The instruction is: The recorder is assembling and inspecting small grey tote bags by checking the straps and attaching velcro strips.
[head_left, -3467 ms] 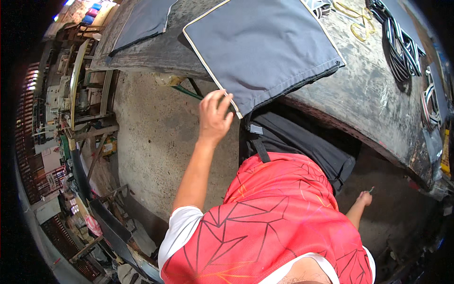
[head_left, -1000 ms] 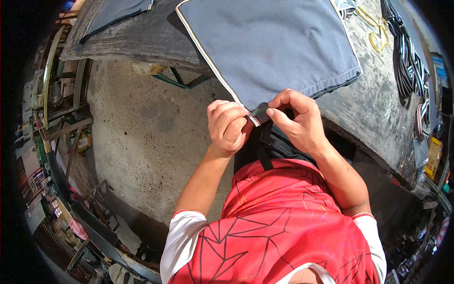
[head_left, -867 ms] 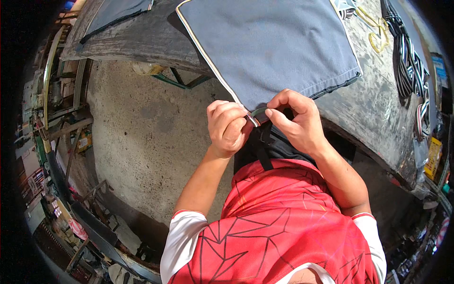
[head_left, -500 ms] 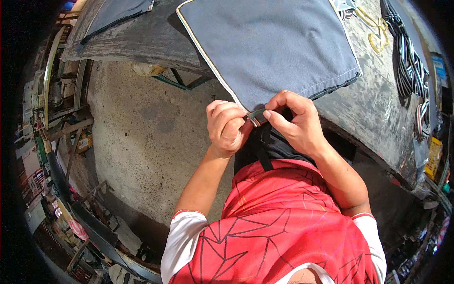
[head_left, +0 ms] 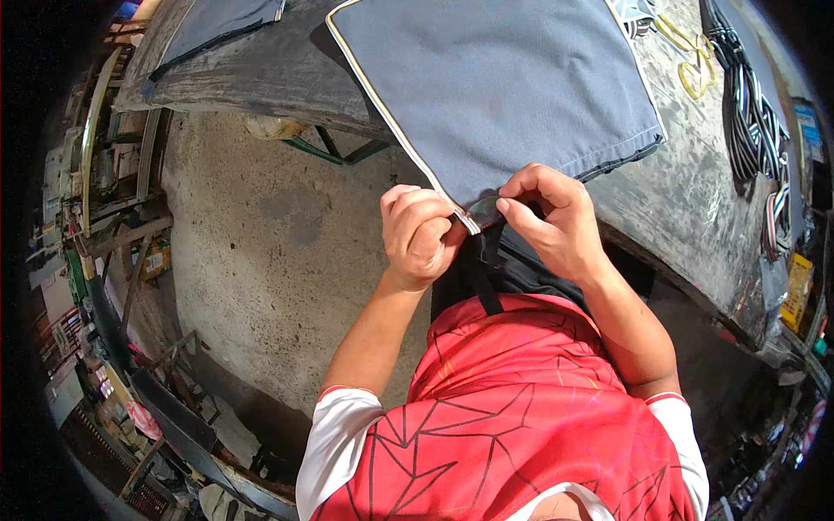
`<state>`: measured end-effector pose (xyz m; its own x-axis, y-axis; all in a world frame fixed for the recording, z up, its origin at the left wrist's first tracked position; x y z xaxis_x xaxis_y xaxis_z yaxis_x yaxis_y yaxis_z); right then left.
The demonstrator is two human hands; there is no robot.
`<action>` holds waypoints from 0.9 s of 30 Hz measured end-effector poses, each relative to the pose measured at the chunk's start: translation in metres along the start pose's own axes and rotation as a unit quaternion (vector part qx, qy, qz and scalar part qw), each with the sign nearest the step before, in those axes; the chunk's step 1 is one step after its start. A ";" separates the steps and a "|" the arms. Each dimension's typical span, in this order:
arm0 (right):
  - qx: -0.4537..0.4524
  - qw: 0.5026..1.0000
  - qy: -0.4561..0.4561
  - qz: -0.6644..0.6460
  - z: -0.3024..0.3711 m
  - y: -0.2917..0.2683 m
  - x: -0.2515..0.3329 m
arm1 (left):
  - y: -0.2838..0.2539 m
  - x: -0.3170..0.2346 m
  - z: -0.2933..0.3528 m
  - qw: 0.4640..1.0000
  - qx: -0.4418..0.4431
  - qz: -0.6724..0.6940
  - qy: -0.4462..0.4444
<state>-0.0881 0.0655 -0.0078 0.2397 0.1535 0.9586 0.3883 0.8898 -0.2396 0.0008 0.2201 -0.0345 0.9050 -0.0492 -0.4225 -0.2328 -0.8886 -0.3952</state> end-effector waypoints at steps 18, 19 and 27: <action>0.020 0.999 0.022 -0.032 0.002 -0.001 0.000 | 0.001 0.000 -0.001 1.000 0.010 -0.007 0.005; 0.020 0.999 0.021 -0.032 0.002 -0.001 -0.001 | 0.001 -0.001 -0.002 1.000 0.003 -0.008 0.007; 0.027 0.999 0.017 -0.024 0.003 -0.001 -0.003 | 0.000 0.000 0.000 1.000 0.007 -0.003 0.004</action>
<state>-0.0915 0.0653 -0.0096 0.2532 0.0960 0.9626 0.3523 0.9176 -0.1842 0.0009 0.2202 -0.0348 0.9093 -0.0471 -0.4135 -0.2319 -0.8823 -0.4095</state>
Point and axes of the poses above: each hand's wrist, its own z-axis away from the middle knuckle, its own y-axis out of the palm, x = y × z, the point moved 3 cm from there along -z, towards the middle knuckle, and after that the axes turned 5 degrees about y, right-handed, at the moved point
